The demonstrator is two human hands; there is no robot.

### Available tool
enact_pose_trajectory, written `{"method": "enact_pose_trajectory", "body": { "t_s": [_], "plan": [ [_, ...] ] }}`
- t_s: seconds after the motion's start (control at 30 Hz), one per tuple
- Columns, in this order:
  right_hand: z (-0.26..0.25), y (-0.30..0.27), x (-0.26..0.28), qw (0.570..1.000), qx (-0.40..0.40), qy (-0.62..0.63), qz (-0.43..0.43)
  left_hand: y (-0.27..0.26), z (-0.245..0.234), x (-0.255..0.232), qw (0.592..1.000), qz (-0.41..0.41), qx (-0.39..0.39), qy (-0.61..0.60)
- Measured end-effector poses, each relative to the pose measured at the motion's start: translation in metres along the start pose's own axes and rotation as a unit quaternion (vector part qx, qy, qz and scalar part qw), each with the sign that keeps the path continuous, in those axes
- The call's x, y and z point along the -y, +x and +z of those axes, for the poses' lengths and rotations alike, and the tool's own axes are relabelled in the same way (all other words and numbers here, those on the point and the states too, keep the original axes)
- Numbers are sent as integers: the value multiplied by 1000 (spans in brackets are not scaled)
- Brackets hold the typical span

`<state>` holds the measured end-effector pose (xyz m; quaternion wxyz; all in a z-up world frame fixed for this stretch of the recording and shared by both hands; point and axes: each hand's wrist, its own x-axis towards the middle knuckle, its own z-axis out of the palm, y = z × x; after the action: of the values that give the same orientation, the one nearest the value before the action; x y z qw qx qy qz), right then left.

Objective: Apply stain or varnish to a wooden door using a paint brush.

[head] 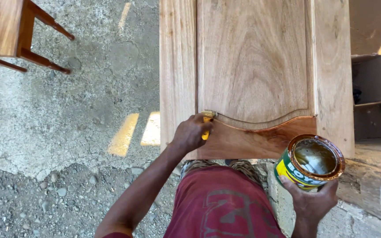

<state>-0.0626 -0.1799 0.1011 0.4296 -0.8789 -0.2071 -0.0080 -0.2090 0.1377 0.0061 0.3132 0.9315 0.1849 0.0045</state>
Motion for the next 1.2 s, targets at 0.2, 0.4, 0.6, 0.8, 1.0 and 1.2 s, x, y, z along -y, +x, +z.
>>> {"method": "enact_pose_trajectory", "body": {
  "t_s": [0.2, 0.4, 0.6, 0.8, 1.0, 1.2],
  "plan": [
    [2, -5, 12, 999, -12, -42, 6, 7, 32, -13, 997, 65, -6, 51],
    [6, -5, 19, 996, -12, -81, -26, 10, -18, 9, 999, 32, 33, 0],
    [7, -12, 15, 995, -9, -100, -6, 6, 15, -3, 997, 64, -12, 40],
    [5, -9, 17, 999, -7, -43, 0, 12, -7, 13, 998, 45, 40, -17],
    [-6, -8, 4, 997, -27, -73, 0, 10, -27, -14, 999, -19, -12, 31],
    [-17, -1, -20, 997, -41, -38, 58, 23, -48, -39, 970, -116, -182, -110]
  ]
}}
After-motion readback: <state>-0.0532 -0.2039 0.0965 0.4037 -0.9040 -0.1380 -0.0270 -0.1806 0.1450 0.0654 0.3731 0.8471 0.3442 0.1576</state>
